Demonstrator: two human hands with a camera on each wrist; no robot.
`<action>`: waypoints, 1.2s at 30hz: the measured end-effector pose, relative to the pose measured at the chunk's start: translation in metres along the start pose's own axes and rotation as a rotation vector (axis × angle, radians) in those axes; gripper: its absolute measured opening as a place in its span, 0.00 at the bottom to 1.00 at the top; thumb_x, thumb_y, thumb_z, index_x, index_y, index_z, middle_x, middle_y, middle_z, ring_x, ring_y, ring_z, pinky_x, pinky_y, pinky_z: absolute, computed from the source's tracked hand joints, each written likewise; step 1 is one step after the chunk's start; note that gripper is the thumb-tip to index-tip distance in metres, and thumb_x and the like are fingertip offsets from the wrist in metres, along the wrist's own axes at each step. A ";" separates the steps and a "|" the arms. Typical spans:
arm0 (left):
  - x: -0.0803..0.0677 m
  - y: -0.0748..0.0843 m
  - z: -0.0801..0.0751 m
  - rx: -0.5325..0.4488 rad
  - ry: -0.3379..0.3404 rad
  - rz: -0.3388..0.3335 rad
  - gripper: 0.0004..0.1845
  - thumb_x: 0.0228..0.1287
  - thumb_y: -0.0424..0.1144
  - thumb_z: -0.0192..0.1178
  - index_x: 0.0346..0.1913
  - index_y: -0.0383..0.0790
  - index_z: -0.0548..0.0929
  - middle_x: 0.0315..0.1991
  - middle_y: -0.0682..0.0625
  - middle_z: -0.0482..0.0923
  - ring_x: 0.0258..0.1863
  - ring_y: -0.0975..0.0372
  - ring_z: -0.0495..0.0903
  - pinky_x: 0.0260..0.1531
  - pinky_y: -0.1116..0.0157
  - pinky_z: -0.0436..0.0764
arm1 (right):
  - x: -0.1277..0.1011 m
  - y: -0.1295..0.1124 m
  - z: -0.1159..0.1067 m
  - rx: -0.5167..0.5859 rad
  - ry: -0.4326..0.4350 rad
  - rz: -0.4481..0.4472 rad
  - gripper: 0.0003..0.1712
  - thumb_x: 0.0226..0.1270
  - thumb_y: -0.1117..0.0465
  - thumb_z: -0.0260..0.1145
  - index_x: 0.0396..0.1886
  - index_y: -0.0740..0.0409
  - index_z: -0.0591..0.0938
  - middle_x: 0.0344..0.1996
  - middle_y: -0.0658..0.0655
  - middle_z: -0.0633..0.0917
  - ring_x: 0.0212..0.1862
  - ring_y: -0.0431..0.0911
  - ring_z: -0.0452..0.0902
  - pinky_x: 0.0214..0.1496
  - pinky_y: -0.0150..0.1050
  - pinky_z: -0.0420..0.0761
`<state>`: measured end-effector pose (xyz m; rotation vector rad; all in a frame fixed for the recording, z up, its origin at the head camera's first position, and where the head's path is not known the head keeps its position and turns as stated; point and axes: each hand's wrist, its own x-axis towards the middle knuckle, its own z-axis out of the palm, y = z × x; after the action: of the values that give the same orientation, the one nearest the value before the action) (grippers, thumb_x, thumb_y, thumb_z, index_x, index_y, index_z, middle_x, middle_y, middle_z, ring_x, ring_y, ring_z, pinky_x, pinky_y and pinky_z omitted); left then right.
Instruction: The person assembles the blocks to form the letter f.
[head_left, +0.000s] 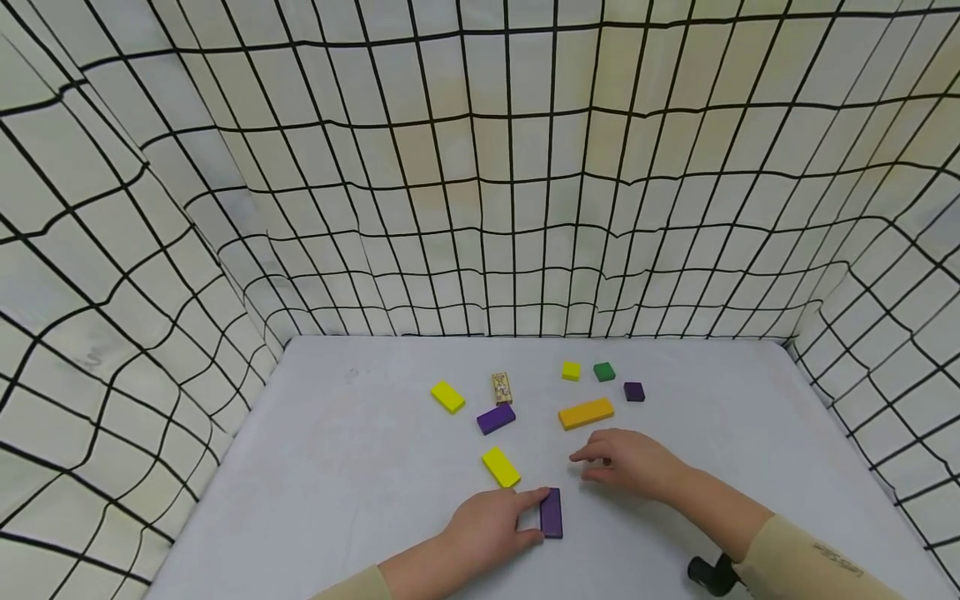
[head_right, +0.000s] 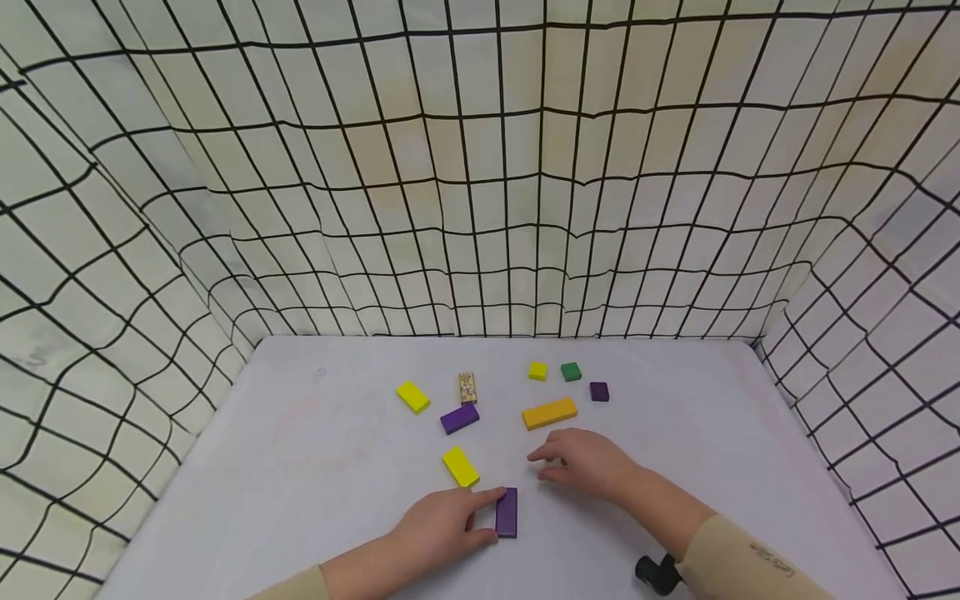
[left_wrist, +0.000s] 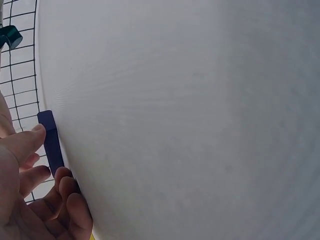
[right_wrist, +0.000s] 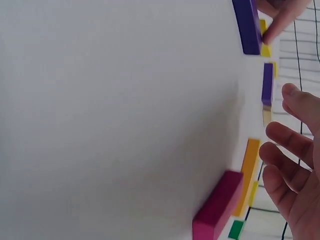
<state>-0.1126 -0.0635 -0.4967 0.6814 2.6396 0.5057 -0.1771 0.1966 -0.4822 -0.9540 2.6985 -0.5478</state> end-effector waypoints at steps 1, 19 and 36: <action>0.000 0.000 0.000 -0.002 -0.003 -0.003 0.30 0.60 0.57 0.67 0.67 0.63 0.76 0.51 0.59 0.84 0.45 0.66 0.83 0.44 0.59 0.82 | -0.001 0.003 -0.003 -0.001 0.013 -0.003 0.16 0.65 0.51 0.70 0.52 0.43 0.87 0.38 0.37 0.82 0.36 0.34 0.74 0.41 0.33 0.79; 0.001 -0.001 -0.002 -0.012 -0.033 -0.012 0.30 0.61 0.56 0.67 0.67 0.65 0.76 0.50 0.59 0.85 0.47 0.64 0.83 0.46 0.58 0.82 | -0.023 0.047 -0.034 0.117 -0.087 0.270 0.21 0.59 0.55 0.75 0.54 0.41 0.86 0.49 0.48 0.80 0.52 0.49 0.74 0.52 0.47 0.81; 0.002 -0.002 0.000 -0.011 -0.033 -0.018 0.29 0.61 0.57 0.66 0.67 0.66 0.76 0.50 0.60 0.85 0.47 0.64 0.83 0.48 0.56 0.81 | -0.022 0.070 -0.026 0.321 -0.183 0.283 0.26 0.64 0.58 0.71 0.62 0.40 0.81 0.35 0.49 0.77 0.42 0.47 0.70 0.40 0.39 0.76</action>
<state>-0.1146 -0.0643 -0.4979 0.6572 2.6079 0.4987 -0.2080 0.2680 -0.4866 -0.5019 2.4259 -0.7609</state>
